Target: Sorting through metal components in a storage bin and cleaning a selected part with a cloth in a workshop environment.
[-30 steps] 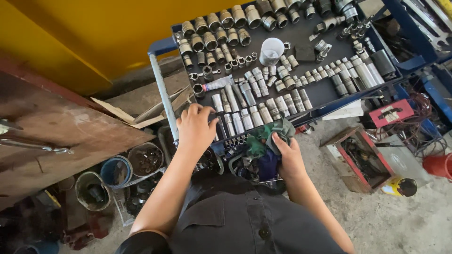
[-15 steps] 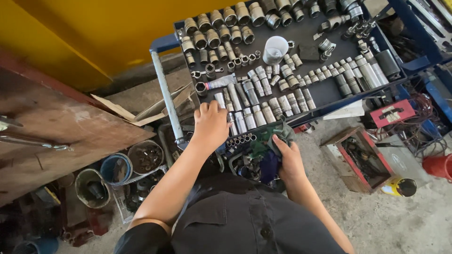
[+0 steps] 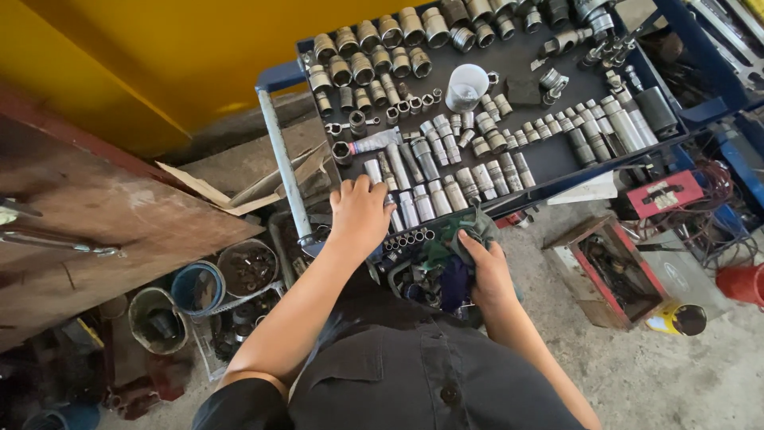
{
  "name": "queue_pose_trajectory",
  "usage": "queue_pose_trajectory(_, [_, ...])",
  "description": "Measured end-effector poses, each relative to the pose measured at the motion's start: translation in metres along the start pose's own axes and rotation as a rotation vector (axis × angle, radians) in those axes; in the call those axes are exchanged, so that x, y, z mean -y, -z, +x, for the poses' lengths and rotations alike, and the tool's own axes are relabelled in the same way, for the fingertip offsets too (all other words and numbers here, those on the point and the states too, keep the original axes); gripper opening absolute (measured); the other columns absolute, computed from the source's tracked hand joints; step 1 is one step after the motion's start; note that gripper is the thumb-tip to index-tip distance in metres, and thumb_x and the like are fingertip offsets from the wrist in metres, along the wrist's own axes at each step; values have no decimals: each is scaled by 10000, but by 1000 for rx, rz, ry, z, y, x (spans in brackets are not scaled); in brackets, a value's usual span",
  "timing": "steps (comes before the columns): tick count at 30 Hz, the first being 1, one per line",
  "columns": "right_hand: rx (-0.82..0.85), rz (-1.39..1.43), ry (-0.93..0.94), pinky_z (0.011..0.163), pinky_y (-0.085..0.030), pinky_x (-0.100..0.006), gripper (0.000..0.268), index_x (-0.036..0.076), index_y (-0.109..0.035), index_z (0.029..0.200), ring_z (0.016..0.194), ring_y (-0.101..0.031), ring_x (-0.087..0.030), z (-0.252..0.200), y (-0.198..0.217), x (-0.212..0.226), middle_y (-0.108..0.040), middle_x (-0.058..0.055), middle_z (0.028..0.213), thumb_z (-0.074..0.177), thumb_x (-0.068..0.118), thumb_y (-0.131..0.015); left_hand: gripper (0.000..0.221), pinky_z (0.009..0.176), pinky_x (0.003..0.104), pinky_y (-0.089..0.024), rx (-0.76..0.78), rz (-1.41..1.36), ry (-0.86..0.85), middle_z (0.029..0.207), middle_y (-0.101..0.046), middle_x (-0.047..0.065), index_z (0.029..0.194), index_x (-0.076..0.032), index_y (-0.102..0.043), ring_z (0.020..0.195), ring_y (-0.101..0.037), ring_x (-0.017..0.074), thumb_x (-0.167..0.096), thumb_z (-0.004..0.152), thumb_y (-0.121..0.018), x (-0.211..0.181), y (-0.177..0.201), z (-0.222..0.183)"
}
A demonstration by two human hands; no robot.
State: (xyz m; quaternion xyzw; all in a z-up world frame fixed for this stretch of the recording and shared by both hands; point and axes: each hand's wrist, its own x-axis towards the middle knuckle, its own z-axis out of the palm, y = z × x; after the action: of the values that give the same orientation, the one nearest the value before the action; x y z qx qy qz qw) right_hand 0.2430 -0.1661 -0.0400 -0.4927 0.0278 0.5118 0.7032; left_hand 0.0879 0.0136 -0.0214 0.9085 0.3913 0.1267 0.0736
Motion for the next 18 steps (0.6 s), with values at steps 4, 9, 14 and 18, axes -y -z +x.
queue_pose_trajectory(4, [-27, -7, -9, 751, -607, -385, 246, -16, -639, 1121, 850, -734, -251, 4, 2, -2, -738, -136, 1003, 934, 137, -685, 382, 858, 542, -437, 12, -30, 16, 1109, -592, 104, 1133, -94, -715, 1056, -538, 350, -341, 846, -768, -5, -1, -5])
queue_pose_trajectory(9, [23, 14, 20, 752, -615, -379, 253, -21, -637, 1128, 859, -736, -246, 1, 1, -3, -736, -133, 1012, 930, 130, -685, 358, 858, 522, -434, 10, 48, 34, 1128, -548, 150, 1052, -43, -706, 1041, -509, 364, -353, 877, -747, -5, -16, -9])
queue_pose_trajectory(14, [18, -10, 25, 746, -600, -364, 245, -22, -644, 1125, 859, -734, -238, 1, 5, -3, -737, -129, 1009, 941, 134, -687, 341, 851, 526, -425, -4, 45, 56, 1113, -533, 142, 1025, -53, -709, 1037, -502, 363, -355, 871, -744, -8, -14, -11])
queue_pose_trajectory(18, [9, -7, 31, 754, -605, -361, 241, -12, -646, 1113, 859, -736, -227, 5, 10, -9, -738, -116, 1007, 924, 128, -694, 323, 844, 523, -424, -49, 57, 52, 1085, -530, 131, 1030, -62, -710, 1010, -502, 358, -355, 899, -738, -2, -17, -11])
